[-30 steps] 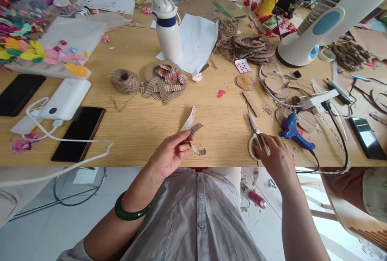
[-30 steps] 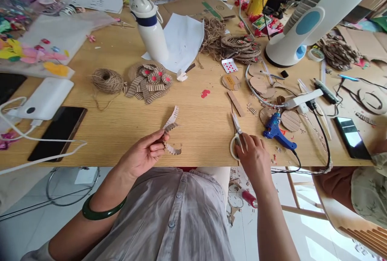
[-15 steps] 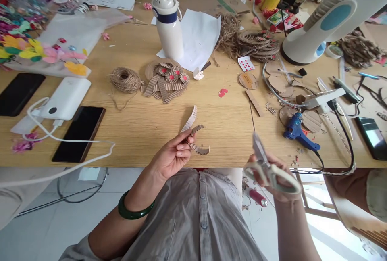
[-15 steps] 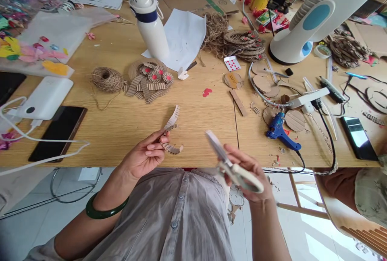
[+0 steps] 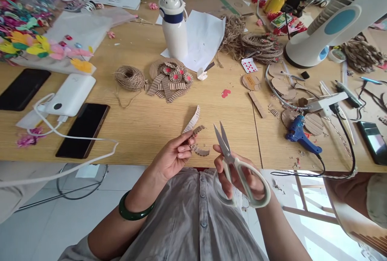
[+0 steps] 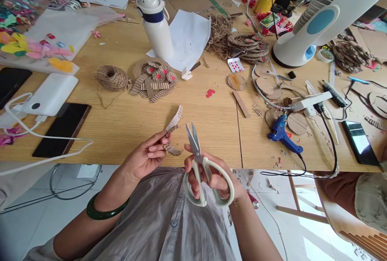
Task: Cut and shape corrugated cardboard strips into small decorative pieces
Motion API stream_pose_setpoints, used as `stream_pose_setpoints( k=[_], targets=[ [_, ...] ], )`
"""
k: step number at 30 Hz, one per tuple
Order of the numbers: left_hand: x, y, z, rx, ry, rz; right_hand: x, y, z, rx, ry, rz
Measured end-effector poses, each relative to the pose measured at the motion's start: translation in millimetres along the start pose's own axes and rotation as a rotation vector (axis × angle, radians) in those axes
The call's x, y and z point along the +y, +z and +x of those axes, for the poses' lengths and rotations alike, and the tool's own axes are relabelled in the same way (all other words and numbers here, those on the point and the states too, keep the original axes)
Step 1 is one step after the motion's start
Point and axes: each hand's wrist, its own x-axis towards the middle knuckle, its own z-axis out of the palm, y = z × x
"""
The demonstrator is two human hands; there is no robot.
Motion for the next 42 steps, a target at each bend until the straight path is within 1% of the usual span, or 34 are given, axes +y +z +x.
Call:
stream_pose_setpoints(
  k=[2, 4, 9, 12, 17, 35, 42],
  targets=[
    [-1.4, -3.6, 1.2, -0.019, 0.025, 0.029, -5.9, 0.2, -1.6, -0.072, 0.031, -0.096],
    [-3.1, -6.6, 2.2, -0.031, 0.047, 0.055, -12.9, 3.4, -2.4, -0.11, 0.06, -0.187],
    [-6.4, -7.0, 1.7, -0.016, 0.12, 0.125, -23.8, 12.6, 1.4, -0.051, 0.079, -0.313],
    [-6.9, -3.7, -0.7, 0.009, 0.156, 0.176, -22.8, 11.7, 3.5, -0.07, 0.097, -0.32],
    [-6.9, -1.4, -2.5, 0.054, 0.203, 0.238, -16.9, 6.3, 4.0, -0.088, 0.057, -0.295],
    [-8.7, -5.3, -0.1, 0.064, 0.248, 0.306, -14.4, 1.2, 0.5, -0.098, 0.079, -0.269],
    [-10.2, -7.6, -0.1, 0.038, 0.254, 0.383, -15.1, 2.6, 3.0, -0.097, 0.078, -0.286]
  ],
)
